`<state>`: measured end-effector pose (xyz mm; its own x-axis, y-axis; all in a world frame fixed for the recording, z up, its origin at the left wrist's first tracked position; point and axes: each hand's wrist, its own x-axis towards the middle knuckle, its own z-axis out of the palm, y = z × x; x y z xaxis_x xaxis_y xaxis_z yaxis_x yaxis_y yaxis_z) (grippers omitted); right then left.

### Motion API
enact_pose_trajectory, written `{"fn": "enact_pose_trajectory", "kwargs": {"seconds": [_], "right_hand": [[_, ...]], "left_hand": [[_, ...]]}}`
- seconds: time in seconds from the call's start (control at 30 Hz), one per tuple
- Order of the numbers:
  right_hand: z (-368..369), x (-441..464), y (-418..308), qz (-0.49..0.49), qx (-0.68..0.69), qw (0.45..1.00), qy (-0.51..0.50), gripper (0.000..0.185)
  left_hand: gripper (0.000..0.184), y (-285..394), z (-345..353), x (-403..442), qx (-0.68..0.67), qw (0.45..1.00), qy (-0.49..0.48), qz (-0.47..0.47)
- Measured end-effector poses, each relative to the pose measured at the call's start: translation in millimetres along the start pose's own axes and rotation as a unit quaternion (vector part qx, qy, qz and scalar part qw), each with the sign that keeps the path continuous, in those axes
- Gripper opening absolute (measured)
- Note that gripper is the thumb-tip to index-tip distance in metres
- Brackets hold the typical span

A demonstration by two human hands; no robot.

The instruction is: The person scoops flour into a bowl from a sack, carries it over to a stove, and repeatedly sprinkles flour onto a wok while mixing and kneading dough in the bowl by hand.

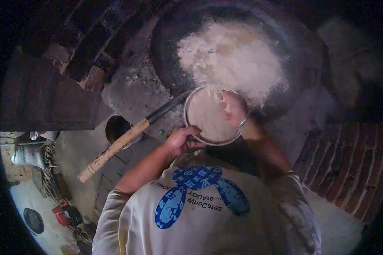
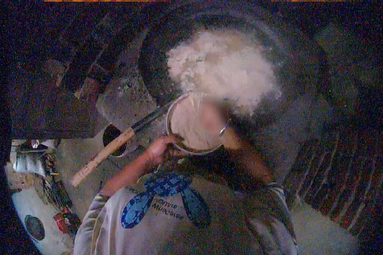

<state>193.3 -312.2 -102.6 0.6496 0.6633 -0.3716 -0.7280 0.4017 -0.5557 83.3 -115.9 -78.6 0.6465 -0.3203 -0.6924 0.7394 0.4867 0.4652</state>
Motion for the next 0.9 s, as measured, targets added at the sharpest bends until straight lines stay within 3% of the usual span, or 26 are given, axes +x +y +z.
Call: {"fn": "enact_pose_trajectory", "kwargs": {"seconds": [0.07, 0.13, 0.17, 0.23, 0.37, 0.43, 0.57, 0.63, 0.67, 0.7, 0.77, 0.9], "right_hand": [[-1.7, 2.6, 5.5, 0.017, 0.053, 0.998, 0.006, 0.016], [9.5, 8.0, 13.1, -0.134, -0.171, 0.96, 0.176, 0.016], [9.7, 7.9, 11.3, -0.133, -0.172, 0.96, 0.176, 0.016], [10.8, 6.9, 4.7, -0.083, 0.068, 0.994, -0.002, 0.018], [34.3, 1.2, -1.9, -0.126, 0.081, 0.988, 0.026, 0.019], [22.7, 5.7, -4.7, -0.161, -0.041, 0.986, -0.003, 0.017], [22.5, 3.5, -36.2, -0.1, 0.043, 0.994, -0.007, 0.016], [52.6, 0.4, -58.9, -0.084, -0.056, 0.943, 0.317, 0.017], [14.4, 12.0, -62.3, -0.094, -0.024, 0.986, 0.132, 0.021], [17.5, 15.2, -68.6, -0.094, -0.024, 0.987, 0.132, 0.021], [25.7, 19.6, -79.3, -0.16, 0.121, 0.977, 0.069, 0.024], [9.5, 36.8, -100.1, -0.178, 0.136, 0.975, -0.005, 0.025]], "left_hand": [[0.038, -4.0, -6.1, 5.4, -0.013, 1.0, -0.014, -0.005], [0.037, -6.0, -9.3, 9.2, -0.014, 1.0, -0.007, 0.0], [0.035, -4.7, -7.2, 8.4, -0.014, 1.0, -0.002, 0.004], [0.033, -1.7, -2.4, 1.3, 0.014, 1.0, 0.0, 0.005], [0.028, 2.3, -2.0, -0.5, -0.01, 1.0, 0.004, 0.002], [0.029, 3.2, -2.8, 0.7, -0.013, 1.0, 0.003, 0.003], [0.031, 6.9, -0.3, 2.9, -0.03, 1.0, -0.005, -0.004], [0.032, 7.0, 0.1, 5.2, -0.027, 1.0, -0.005, 0.0], [0.033, 7.3, 0.7, 5.7, -0.024, 1.0, -0.005, 0.004], [0.033, 8.4, 2.2, 4.5, -0.024, 1.0, -0.005, 0.004], [0.034, 11.0, 5.0, 1.1, -0.011, 1.0, 0.004, 0.011], [0.036, 13.2, 2.5, -0.9, -0.019, 1.0, 0.017, 0.017]]}}
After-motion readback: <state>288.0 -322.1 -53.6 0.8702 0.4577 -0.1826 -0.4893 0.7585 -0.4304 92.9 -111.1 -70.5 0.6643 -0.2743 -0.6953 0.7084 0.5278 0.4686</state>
